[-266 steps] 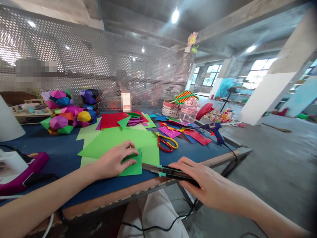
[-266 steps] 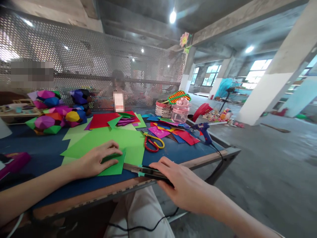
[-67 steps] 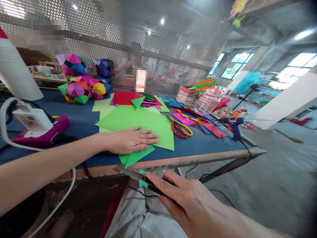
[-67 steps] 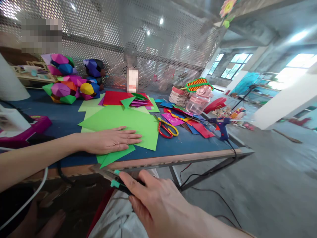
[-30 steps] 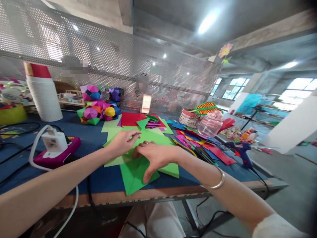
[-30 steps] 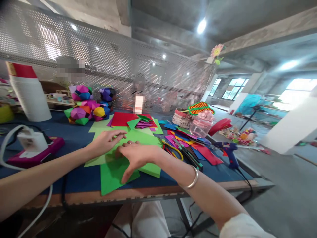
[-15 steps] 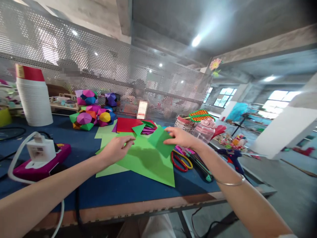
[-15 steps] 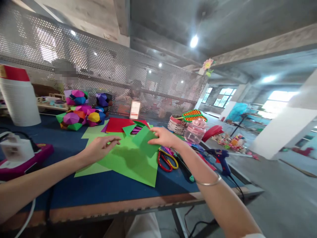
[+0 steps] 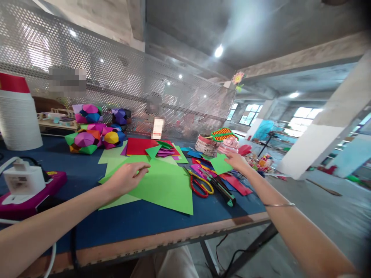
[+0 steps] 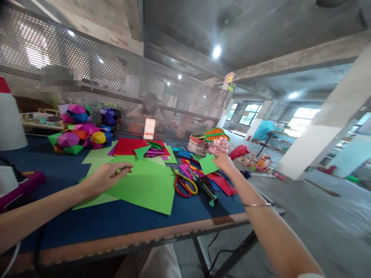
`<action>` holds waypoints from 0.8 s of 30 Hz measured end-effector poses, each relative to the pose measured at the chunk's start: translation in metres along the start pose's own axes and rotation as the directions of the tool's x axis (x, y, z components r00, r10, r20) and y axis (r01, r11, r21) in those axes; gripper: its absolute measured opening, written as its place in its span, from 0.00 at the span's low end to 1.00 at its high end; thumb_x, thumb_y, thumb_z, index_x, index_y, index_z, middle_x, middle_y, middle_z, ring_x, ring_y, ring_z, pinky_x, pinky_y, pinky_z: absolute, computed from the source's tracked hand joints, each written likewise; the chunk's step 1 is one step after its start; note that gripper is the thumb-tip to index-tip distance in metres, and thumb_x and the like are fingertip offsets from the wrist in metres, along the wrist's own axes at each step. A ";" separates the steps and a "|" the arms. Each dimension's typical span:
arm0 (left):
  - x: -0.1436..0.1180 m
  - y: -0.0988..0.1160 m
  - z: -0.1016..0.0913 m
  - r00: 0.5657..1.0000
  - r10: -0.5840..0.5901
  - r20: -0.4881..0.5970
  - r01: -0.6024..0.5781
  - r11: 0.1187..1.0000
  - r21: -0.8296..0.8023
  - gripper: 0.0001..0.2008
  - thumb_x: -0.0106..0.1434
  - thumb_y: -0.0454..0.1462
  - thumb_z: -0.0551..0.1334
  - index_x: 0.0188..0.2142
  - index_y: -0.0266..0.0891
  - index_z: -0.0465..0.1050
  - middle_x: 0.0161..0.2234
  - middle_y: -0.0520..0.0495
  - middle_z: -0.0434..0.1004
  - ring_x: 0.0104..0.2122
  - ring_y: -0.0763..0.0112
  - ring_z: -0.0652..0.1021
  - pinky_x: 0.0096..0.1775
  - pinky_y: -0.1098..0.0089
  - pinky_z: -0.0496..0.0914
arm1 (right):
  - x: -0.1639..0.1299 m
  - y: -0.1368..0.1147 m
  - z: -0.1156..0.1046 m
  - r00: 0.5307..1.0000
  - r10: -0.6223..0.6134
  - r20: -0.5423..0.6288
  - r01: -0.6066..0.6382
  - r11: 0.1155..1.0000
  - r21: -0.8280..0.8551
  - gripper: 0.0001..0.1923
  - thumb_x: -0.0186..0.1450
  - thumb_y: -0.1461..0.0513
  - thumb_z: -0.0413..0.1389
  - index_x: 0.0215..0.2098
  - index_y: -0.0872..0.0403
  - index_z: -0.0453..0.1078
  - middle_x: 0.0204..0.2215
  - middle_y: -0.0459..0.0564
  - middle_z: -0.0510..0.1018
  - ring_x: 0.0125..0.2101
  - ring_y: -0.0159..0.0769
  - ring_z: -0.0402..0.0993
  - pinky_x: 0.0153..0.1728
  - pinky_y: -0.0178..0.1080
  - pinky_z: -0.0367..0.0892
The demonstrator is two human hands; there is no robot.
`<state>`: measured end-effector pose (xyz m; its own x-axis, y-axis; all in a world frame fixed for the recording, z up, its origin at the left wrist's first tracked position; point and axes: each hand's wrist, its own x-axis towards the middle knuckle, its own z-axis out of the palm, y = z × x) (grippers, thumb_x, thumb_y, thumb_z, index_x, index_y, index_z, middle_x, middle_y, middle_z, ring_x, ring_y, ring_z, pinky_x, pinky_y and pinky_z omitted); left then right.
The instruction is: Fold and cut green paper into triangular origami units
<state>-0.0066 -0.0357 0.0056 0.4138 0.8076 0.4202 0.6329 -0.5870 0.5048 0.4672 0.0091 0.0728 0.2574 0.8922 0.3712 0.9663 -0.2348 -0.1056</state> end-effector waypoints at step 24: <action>-0.001 -0.001 0.001 0.999 0.038 -0.009 -0.038 0.998 0.045 0.19 0.69 0.44 0.52 0.50 0.40 0.77 0.44 0.44 0.84 0.31 0.62 0.80 0.38 0.66 0.71 | -0.006 0.014 0.012 0.999 0.051 0.014 -0.047 0.974 -0.221 0.18 0.70 0.57 0.57 0.56 0.55 0.68 0.51 0.54 0.74 0.46 0.42 0.75 0.45 0.49 0.73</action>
<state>-0.0070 -0.0361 0.0035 0.4320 0.7841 0.4457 0.6454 -0.6139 0.4545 0.4793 0.0046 0.0579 0.3065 0.8842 0.3525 0.9308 -0.3559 0.0835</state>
